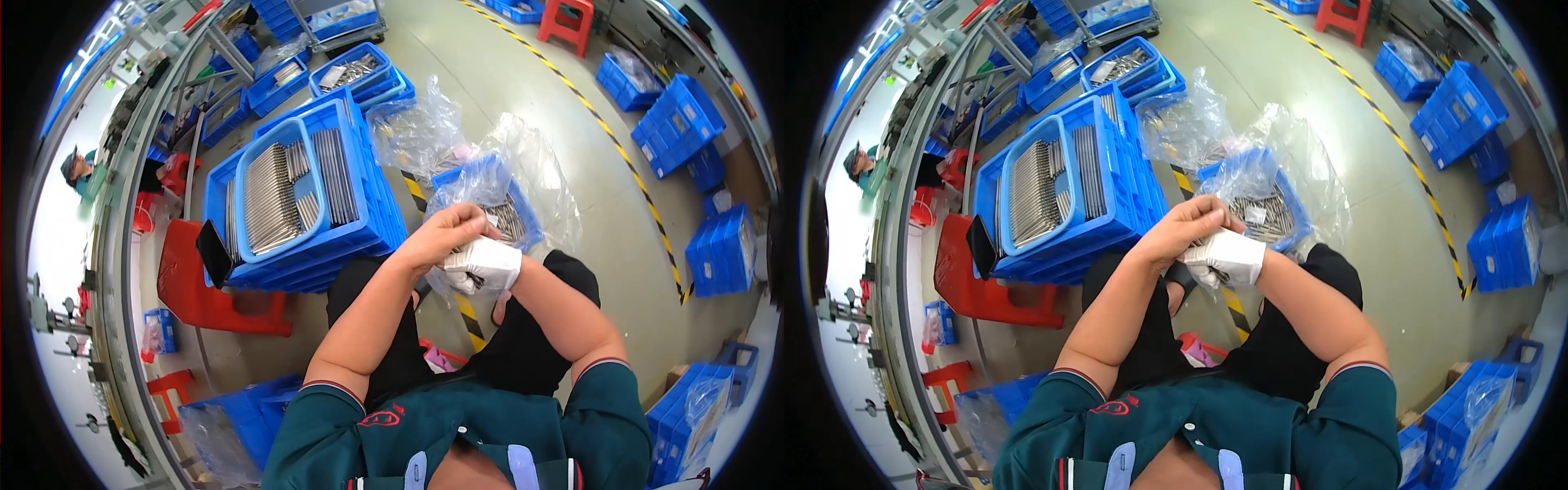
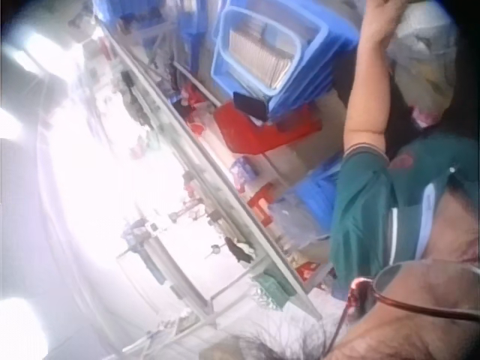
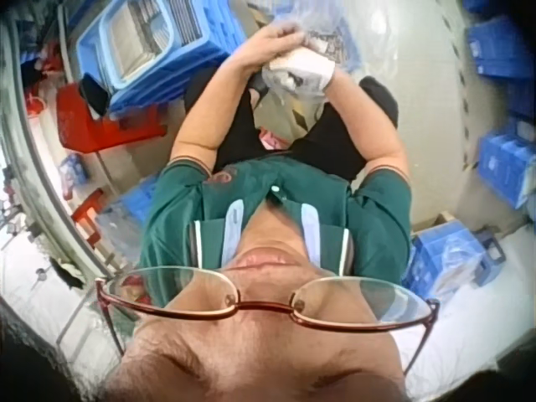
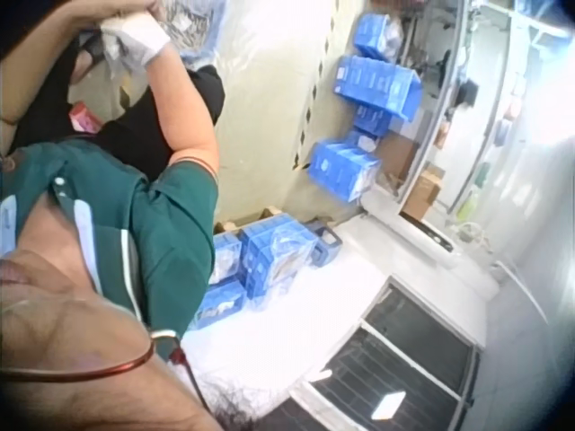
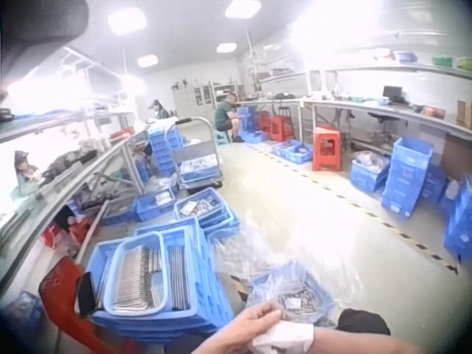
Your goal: The person sits on the floor in a factory setting, wearing white gloves. They repeatedly pick up small bundles of metal rods from a plastic bag, inspect them, and place them into a blue crate. The process involves handling the rods one by one or in small groups and organizing them into the container.
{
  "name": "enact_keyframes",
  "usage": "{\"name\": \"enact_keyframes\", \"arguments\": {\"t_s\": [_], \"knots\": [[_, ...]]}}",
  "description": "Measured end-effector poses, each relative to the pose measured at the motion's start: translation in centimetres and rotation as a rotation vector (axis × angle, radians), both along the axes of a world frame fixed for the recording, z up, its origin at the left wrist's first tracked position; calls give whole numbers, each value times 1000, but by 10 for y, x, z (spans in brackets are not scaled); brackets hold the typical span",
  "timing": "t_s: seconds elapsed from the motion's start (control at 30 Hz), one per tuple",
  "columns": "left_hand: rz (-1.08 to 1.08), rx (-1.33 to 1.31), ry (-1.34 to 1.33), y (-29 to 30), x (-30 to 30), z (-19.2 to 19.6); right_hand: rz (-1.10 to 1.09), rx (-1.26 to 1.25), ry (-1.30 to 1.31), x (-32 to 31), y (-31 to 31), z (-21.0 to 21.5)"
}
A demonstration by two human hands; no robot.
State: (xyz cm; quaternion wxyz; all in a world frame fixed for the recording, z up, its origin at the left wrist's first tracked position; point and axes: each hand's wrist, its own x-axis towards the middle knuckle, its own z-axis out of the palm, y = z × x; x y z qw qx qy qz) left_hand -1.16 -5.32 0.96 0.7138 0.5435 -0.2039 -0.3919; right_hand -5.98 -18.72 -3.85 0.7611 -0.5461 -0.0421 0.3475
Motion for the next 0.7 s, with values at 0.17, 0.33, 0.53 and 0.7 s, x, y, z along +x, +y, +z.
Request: {"name": "enact_keyframes", "arguments": {"t_s": [0.17,0.33,0.53,0.7], "knots": [[722,-304,554,-10,19,-45,-336,122,17,14,-6,34],[589,-494,914,-49,0,-50,-836,289,-248,29,-1,38],[610,-487,952,-48,1,-47,-917,248,-330,28,15,54],[635,-386,842,-55,-6,-50,-948,282,-192,34,9,39]]}}
